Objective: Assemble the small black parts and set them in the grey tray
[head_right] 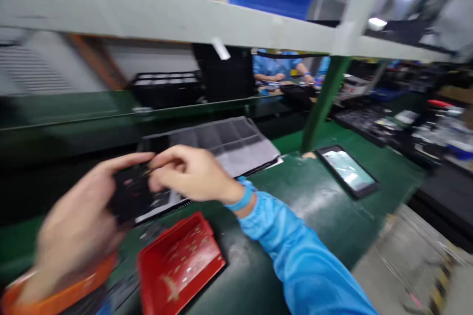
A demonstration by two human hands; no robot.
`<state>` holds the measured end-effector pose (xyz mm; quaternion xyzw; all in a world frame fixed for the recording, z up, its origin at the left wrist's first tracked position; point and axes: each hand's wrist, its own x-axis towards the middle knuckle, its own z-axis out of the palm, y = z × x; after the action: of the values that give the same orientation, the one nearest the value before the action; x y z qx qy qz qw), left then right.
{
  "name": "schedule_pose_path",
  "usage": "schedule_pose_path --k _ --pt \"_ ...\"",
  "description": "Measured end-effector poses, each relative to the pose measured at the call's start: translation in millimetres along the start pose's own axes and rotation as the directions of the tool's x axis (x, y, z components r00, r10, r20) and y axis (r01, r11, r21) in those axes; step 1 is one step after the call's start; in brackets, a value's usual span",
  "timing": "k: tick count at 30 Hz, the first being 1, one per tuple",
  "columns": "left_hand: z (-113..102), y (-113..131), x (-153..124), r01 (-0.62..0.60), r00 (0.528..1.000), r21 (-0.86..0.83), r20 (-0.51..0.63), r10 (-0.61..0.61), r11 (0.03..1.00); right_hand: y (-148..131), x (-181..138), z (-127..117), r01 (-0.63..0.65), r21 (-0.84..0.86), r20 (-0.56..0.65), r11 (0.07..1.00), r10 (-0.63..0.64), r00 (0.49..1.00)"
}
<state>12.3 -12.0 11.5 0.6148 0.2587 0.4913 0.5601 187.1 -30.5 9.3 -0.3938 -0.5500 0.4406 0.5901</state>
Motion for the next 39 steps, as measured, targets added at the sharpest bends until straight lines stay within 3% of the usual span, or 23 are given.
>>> schedule_pose_path --k 2,4,7,17,31,36,39 --pt "9 0 5 -0.001 0.999 -0.115 -0.034 -0.003 0.993 -11 -11 -3 0.031 -0.148 -0.032 0.989 -0.036 0.999" --pt "11 -1 12 -0.046 0.998 -0.167 -0.060 0.037 0.985 -17 -14 -8 0.014 -0.312 0.058 0.950 0.004 0.998" --pt "6 -3 13 -0.065 0.996 -0.207 -0.065 0.053 0.976 -18 -14 -8 -0.035 -0.403 0.170 0.915 0.113 0.979" --pt "6 -3 5 -0.069 0.997 -0.166 0.027 0.074 0.984 -13 -20 7 -0.067 -0.369 0.234 0.927 0.162 0.959" --pt "11 -2 0 -0.235 0.968 0.182 -0.049 0.247 0.955 -8 -16 10 0.027 -0.449 0.206 0.893 0.074 0.976" --pt "10 -1 2 -0.216 0.971 0.179 -0.059 0.230 0.960 -8 -17 16 0.110 -0.537 0.187 0.836 -0.009 0.982" --pt "10 0 2 -0.210 0.974 0.183 -0.046 0.222 0.960 -6 -17 14 0.083 -0.511 0.198 0.856 0.023 0.980"
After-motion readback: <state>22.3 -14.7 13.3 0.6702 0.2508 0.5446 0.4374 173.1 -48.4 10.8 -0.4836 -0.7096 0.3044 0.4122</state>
